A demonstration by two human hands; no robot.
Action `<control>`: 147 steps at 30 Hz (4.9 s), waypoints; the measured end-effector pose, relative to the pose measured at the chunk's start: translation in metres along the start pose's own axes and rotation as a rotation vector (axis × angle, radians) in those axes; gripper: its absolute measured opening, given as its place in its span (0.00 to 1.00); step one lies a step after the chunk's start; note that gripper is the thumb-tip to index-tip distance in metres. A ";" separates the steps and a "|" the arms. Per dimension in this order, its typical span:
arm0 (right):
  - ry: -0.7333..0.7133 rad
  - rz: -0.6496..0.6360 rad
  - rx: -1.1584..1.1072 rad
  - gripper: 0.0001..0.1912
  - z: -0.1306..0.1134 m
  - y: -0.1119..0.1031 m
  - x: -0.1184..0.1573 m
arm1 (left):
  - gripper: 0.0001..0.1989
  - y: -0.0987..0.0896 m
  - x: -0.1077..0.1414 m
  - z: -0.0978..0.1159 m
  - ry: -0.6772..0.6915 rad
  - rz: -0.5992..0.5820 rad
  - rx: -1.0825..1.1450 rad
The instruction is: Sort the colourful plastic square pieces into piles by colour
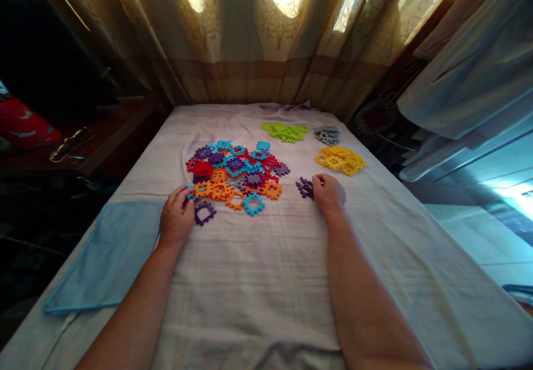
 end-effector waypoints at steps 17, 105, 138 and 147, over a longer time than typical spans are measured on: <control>-0.997 -0.361 -0.317 0.15 -0.184 0.009 0.173 | 0.19 -0.002 0.001 0.003 -0.058 0.018 0.063; -0.085 0.118 -0.225 0.19 -0.031 0.004 -0.005 | 0.20 0.007 0.010 0.021 0.191 -0.113 -0.041; -0.928 -0.390 -0.368 0.11 -0.165 0.022 0.130 | 0.20 0.003 0.014 0.035 0.258 -0.103 -0.109; -0.746 -0.276 -0.288 0.15 -0.155 0.029 0.111 | 0.36 0.012 0.034 0.058 0.429 -0.321 -0.132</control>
Point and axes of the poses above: each hand's wrist, its own x-axis away from the middle knuckle, its own y-axis out of the palm, z = x × y, the point moved 5 cm from there along -x, towards the middle knuckle, and after that the axes turned 13 degrees about z, right-handed, at the moved point
